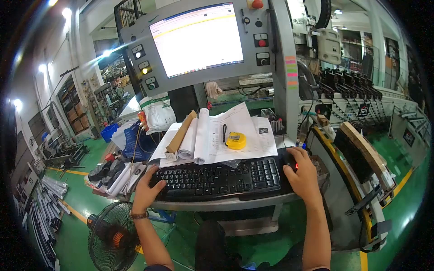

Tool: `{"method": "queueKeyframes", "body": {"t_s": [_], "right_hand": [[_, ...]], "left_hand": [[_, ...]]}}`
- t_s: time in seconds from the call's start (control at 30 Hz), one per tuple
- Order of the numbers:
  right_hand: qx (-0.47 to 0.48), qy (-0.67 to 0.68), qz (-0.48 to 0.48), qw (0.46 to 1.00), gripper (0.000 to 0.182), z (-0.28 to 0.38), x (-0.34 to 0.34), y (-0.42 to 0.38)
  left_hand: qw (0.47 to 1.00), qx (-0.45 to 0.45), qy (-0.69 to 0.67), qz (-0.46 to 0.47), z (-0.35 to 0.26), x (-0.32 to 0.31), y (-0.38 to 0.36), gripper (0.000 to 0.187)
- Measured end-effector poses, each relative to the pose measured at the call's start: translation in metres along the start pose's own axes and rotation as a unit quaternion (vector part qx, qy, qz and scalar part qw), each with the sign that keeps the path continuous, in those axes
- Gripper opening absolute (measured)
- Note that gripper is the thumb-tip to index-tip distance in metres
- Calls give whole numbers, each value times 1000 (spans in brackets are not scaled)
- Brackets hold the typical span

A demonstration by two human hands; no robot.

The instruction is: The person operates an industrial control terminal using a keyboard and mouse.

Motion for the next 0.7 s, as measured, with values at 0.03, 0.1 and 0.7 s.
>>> {"method": "queueKeyframes", "body": {"t_s": [0.03,0.1,0.7], "right_hand": [[-5,-6,-2,1000,53,0,0,0],[-14,-11,4,1000,54,1,0,0],[-31,-13,31,999,58,5,0,1]], "left_hand": [[1000,-1,2,0,-1,0,0,77],[1000,-1,4,1,-3,1,1,77],[1000,-9,-7,1,0,1,1,77]]}}
Point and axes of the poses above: each hand's wrist, its own y-axis towards the middle knuckle, its own x-axis out of the back of the hand, z = x × y, the point moved 2 cm from there along y, towards the middle knuckle, and after that the axes turned 15 degrees about -x, right-handed, at the moved point
